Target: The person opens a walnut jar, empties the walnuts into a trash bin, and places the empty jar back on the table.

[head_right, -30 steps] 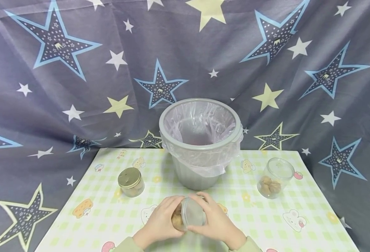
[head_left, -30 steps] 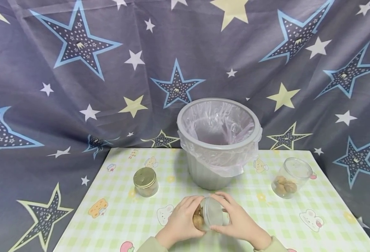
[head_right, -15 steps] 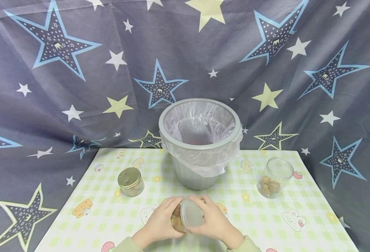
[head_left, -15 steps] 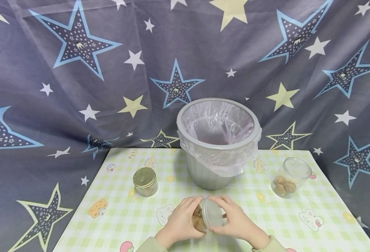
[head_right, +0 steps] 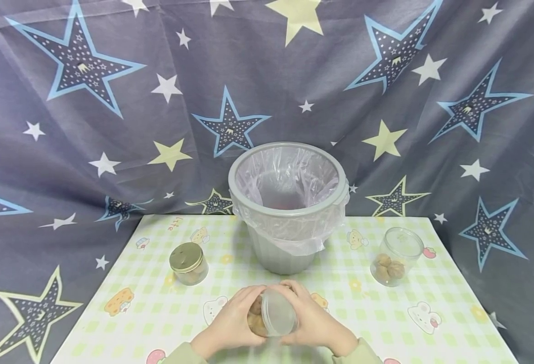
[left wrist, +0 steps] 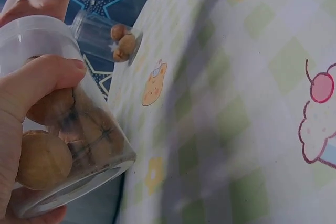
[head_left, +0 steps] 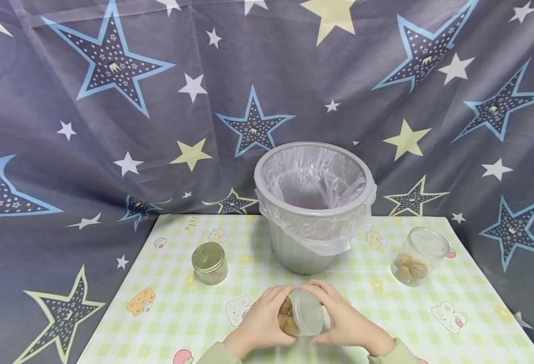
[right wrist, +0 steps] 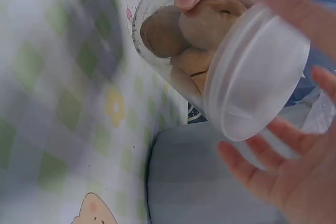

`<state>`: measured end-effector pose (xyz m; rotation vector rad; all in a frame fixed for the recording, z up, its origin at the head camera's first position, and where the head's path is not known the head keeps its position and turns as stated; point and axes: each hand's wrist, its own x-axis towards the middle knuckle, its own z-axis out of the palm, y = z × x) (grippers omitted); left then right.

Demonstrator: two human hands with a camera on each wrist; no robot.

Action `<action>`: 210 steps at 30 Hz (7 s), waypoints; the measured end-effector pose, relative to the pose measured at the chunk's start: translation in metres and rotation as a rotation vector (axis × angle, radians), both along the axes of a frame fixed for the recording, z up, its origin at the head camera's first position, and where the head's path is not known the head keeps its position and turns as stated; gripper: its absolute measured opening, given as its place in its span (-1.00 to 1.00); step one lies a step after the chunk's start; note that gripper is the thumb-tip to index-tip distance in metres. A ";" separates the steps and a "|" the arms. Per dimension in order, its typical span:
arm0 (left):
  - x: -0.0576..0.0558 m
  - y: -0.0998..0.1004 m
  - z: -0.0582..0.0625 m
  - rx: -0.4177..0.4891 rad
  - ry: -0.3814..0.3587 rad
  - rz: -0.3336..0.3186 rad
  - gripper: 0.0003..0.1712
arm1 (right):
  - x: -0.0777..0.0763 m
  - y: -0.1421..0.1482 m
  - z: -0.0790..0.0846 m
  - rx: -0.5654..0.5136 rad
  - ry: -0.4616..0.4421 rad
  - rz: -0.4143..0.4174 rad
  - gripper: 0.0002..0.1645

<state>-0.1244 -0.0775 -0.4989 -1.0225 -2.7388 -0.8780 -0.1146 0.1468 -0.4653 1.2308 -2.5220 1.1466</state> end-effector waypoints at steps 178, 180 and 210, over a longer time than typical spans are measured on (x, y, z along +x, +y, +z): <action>-0.004 -0.003 0.004 0.040 -0.158 0.060 0.15 | 0.001 0.028 0.010 -0.137 -0.272 -0.246 -0.07; -0.004 -0.007 0.002 0.054 -0.178 0.074 0.14 | 0.000 0.032 0.009 -0.132 -0.259 -0.260 -0.10; -0.003 -0.037 -0.009 0.119 -0.247 0.145 0.14 | -0.015 0.070 -0.038 0.045 -0.347 -0.398 -0.03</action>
